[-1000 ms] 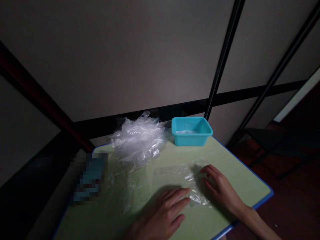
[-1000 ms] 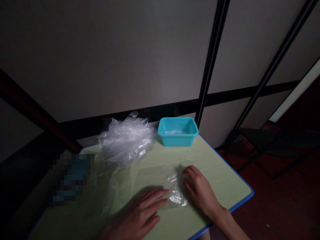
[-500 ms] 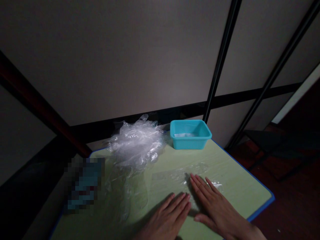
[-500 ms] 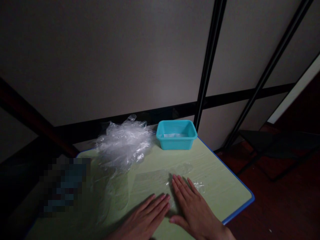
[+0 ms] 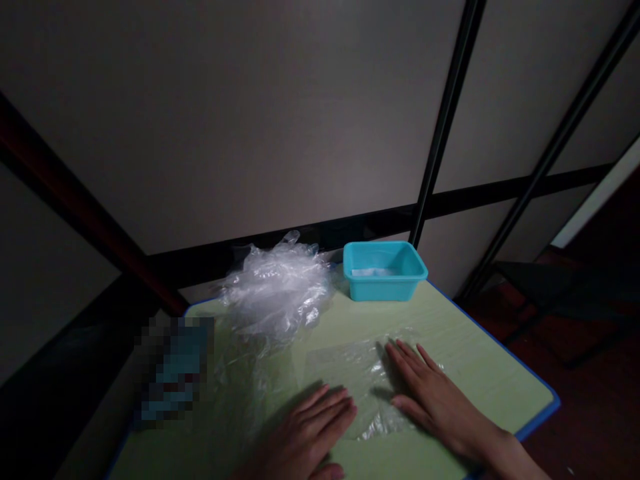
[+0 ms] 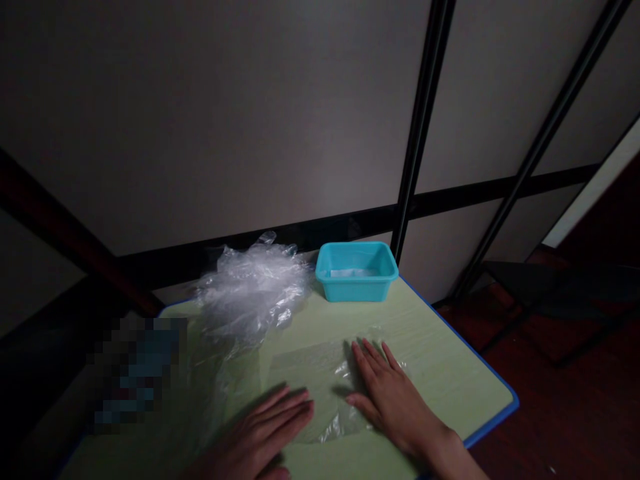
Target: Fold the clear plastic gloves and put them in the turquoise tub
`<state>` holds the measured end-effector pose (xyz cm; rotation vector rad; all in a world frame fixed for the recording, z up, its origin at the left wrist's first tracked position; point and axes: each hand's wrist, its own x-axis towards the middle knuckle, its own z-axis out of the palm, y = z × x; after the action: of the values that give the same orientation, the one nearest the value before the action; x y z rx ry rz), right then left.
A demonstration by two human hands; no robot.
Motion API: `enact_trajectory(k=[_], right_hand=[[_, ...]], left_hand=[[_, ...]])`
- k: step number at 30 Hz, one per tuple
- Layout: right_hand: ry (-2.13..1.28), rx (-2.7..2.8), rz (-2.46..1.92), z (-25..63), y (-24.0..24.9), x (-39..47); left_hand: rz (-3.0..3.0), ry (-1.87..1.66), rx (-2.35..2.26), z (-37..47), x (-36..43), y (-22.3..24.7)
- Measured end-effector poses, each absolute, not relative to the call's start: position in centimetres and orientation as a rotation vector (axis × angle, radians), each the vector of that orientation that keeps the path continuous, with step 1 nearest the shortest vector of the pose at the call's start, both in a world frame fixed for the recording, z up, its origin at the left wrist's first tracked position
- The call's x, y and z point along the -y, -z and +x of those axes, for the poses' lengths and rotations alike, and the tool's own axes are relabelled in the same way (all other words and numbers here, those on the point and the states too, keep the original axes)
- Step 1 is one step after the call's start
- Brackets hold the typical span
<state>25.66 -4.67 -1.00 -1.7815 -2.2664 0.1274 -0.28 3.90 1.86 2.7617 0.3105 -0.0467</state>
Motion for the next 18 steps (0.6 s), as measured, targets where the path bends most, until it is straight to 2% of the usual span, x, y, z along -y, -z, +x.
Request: enact_trajectory(k=[9, 18], right_hand=[[-0.283, 2.295, -1.729, 25.3, -0.9, 1.1], [-0.478, 2.5, -1.378, 24.2, -3.1, -0.4]], left_hand=[[2.891, -0.029, -0.089, 2.5, -2.6, -4.5], [3.008, -0.169, 0.216, 7.1, -0.8, -1.1]])
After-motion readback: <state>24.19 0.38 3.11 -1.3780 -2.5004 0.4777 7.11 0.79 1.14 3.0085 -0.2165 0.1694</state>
